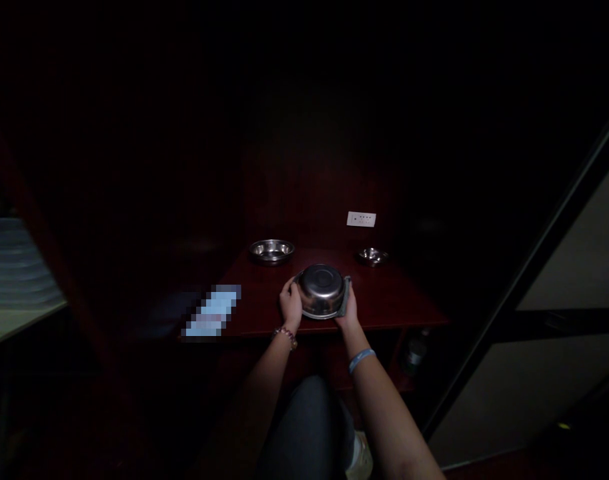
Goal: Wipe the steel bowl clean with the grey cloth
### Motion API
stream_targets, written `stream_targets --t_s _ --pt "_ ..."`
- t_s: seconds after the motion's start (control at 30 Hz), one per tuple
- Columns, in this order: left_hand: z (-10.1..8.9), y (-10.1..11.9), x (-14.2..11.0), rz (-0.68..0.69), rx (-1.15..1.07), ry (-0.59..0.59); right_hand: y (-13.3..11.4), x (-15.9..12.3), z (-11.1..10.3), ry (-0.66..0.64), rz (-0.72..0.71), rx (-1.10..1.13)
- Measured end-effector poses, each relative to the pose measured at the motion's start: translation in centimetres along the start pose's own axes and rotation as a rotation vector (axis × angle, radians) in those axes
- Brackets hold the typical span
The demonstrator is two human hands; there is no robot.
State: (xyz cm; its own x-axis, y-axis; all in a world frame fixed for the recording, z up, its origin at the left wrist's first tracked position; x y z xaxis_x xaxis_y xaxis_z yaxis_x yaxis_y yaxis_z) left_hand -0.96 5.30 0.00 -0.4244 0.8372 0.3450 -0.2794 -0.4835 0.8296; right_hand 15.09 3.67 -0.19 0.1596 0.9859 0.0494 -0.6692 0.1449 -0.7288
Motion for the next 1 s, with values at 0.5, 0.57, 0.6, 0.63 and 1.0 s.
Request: stream_targets --t_s 0.5,0.57,0.6,0.63,1.0 --pt "-0.1 0.2 -0.8 -0.052 0.170 -0.026 0.4 0.6 -0.8 0.034 -0.048 -0.041" --pt "-0.1 0.1 -0.8 -0.068 0.186 -0.039 0.4 0.7 -0.9 0.046 -0.047 -0.020" --pt "-0.1 0.1 -0.8 -0.072 0.192 -0.040 0.5 0.7 -1.0 0.045 -0.040 -0.005" --pt "-0.1 0.2 -0.8 -0.071 0.196 -0.042 0.5 0.7 -1.0 0.041 -0.034 0.008" --pt "0.0 -0.2 -0.3 -0.028 0.070 -0.025 0.7 0.8 -1.0 -0.003 -0.048 -0.012"
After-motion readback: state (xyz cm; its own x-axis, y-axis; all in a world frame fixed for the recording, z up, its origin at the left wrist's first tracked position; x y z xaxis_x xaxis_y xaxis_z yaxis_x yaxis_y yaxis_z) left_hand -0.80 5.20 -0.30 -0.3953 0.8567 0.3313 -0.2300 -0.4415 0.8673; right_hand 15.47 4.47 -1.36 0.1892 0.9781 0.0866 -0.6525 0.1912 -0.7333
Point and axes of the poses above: each hand's wrist, its own x-axis towards the middle knuckle, its own z-axis out of the palm, y = z × x, the point moved 4 cm from there along x, towards the middle knuckle, and after that the axes turned 11 degrees about -x, right-handed, at the moved point
